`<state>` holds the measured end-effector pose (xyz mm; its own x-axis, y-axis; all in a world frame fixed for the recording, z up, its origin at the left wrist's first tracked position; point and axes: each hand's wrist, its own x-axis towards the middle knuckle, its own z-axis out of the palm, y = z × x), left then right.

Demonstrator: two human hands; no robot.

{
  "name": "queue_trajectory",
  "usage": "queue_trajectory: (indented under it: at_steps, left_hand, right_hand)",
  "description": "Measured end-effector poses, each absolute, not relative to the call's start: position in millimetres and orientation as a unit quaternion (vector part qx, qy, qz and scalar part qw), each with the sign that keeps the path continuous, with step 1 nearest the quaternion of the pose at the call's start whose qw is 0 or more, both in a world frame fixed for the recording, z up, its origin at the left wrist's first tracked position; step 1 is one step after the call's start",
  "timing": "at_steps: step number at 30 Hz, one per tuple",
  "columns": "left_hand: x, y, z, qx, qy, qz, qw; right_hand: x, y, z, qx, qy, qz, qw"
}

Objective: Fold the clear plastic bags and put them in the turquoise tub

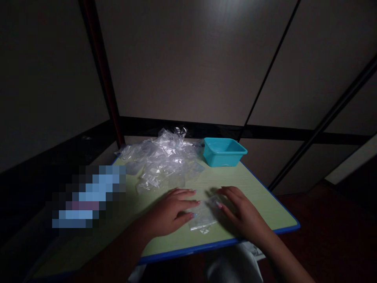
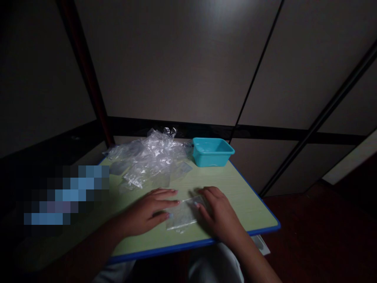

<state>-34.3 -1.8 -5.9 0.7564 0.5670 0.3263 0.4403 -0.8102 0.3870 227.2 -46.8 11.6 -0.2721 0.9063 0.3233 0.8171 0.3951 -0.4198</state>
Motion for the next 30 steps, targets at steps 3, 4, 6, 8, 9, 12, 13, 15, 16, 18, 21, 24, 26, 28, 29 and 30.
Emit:
queue_trajectory:
  at_steps: [3, 4, 6, 8, 9, 12, 13, 15, 16, 18, 21, 24, 26, 28, 29, 30]
  left_hand:
    - [-33, 2, -8, 0.899, 0.325, 0.271, 0.113]
    - [-33, 3, -8, 0.889, 0.342, 0.288, 0.103]
    - [-32, 5, -8, 0.874, 0.362, 0.311, 0.092]
    - [-32, 5, -9, 0.871, 0.363, 0.319, 0.093]
    - [-32, 5, -9, 0.872, 0.361, 0.317, 0.096]
    - [-33, 4, -10, 0.88, 0.362, 0.29, 0.104]
    - [-33, 4, -10, 0.883, 0.365, 0.278, 0.103]
    - [-33, 4, -11, 0.886, 0.373, 0.258, 0.099]
    - [-33, 4, -12, 0.886, 0.377, 0.25, 0.098]
    - [-33, 5, -13, 0.886, 0.384, 0.237, 0.101]
    - [-32, 5, -13, 0.886, 0.388, 0.229, 0.108]
    - [-32, 5, -13, 0.886, 0.388, 0.226, 0.111]
    - [-32, 5, -14, 0.887, 0.388, 0.226, 0.111]
    - [-32, 5, -14, 0.887, 0.387, 0.227, 0.112]
    - [-32, 5, -14, 0.886, 0.386, 0.228, 0.113]
    - [-32, 5, -15, 0.887, 0.385, 0.229, 0.114]
  right_hand:
    - [229, -57, 10, -0.477, -0.844, 0.075, 0.233]
    - [229, -57, 9, -0.464, -0.853, 0.078, 0.224]
    - [229, -51, 9, -0.451, -0.86, 0.092, 0.22]
    - [228, -42, 11, -0.459, -0.853, 0.112, 0.224]
    - [228, -36, 12, -0.466, -0.847, 0.123, 0.224]
    - [226, -17, 15, -0.467, -0.843, 0.155, 0.22]
    - [226, -12, 14, -0.461, -0.844, 0.163, 0.22]
    - [225, -4, 12, -0.451, -0.847, 0.171, 0.222]
    - [225, -1, 10, -0.451, -0.846, 0.171, 0.225]
    - [225, 2, 5, -0.457, -0.842, 0.166, 0.233]
    - [224, 3, -1, -0.473, -0.833, 0.153, 0.244]
    - [222, 4, -3, -0.488, -0.824, 0.142, 0.249]
    - [222, 6, -3, -0.495, -0.821, 0.138, 0.248]
    - [221, 7, -3, -0.499, -0.82, 0.137, 0.246]
    - [221, 7, -4, -0.5, -0.819, 0.136, 0.245]
    - [222, 8, -4, -0.501, -0.819, 0.135, 0.244]
